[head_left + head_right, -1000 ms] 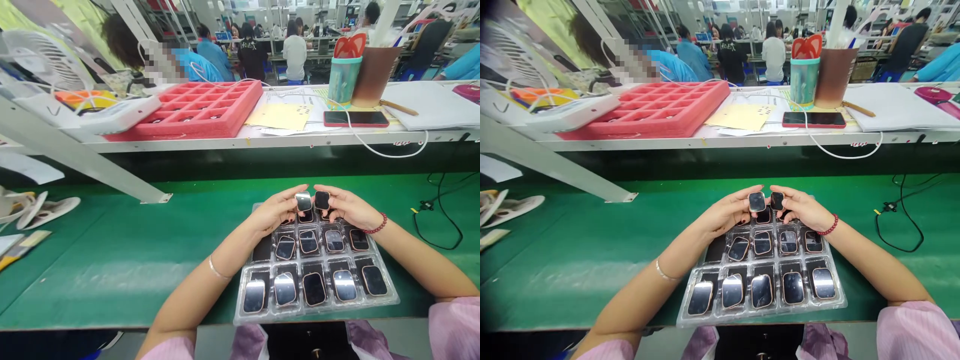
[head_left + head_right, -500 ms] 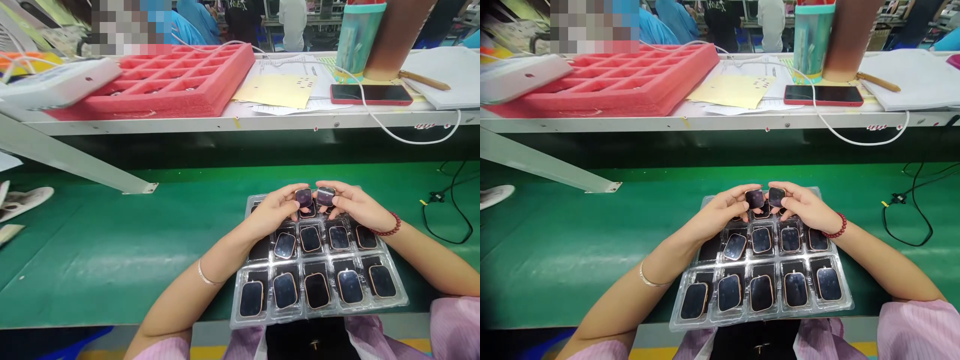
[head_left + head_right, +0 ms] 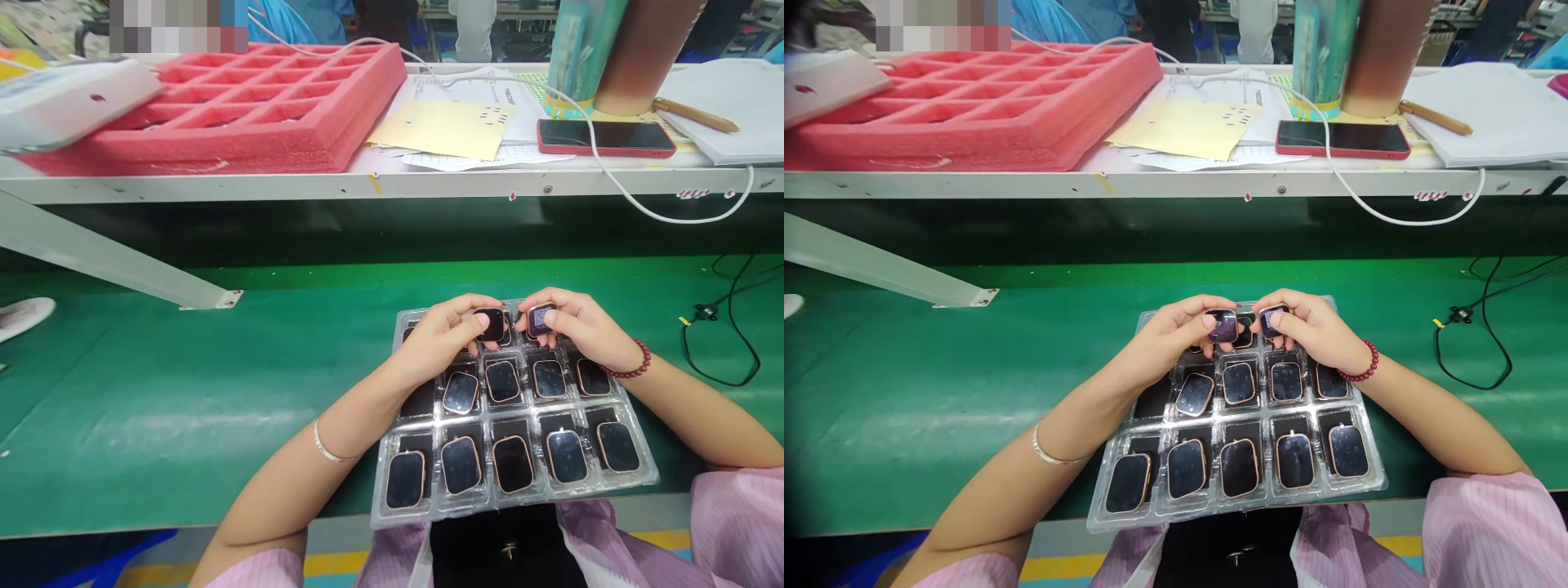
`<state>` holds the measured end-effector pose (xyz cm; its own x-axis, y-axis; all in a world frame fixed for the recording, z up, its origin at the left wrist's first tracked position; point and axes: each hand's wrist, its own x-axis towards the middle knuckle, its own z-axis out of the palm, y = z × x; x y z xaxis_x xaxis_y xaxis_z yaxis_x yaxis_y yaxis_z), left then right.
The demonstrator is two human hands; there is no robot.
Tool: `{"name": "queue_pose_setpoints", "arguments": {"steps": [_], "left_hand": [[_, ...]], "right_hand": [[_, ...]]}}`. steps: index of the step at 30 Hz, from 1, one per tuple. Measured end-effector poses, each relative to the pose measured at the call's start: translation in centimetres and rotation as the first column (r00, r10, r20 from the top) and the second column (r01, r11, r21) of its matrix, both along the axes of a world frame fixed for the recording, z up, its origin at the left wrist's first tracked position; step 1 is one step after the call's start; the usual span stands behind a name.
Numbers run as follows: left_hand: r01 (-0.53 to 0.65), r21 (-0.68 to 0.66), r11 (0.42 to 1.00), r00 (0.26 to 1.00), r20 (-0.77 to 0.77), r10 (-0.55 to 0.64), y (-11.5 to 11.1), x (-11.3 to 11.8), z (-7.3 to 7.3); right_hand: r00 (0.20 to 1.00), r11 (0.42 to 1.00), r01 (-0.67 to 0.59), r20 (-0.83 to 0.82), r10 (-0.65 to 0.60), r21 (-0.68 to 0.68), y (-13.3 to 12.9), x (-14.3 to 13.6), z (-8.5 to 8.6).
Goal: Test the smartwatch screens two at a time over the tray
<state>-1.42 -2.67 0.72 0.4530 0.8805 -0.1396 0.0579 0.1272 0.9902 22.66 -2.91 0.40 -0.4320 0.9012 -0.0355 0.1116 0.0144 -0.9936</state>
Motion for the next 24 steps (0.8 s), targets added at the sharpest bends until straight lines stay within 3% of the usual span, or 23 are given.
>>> {"name": "queue_pose_setpoints", "arguments": {"steps": [24], "left_hand": [[0.0,0.036,0.999,1.0,0.0,0.0,-0.39,0.55,0.16]], "right_hand": [[0.996,0.996,-0.033,0.088,0.026,0.077,-0.35,-0.38,0.22]]}}
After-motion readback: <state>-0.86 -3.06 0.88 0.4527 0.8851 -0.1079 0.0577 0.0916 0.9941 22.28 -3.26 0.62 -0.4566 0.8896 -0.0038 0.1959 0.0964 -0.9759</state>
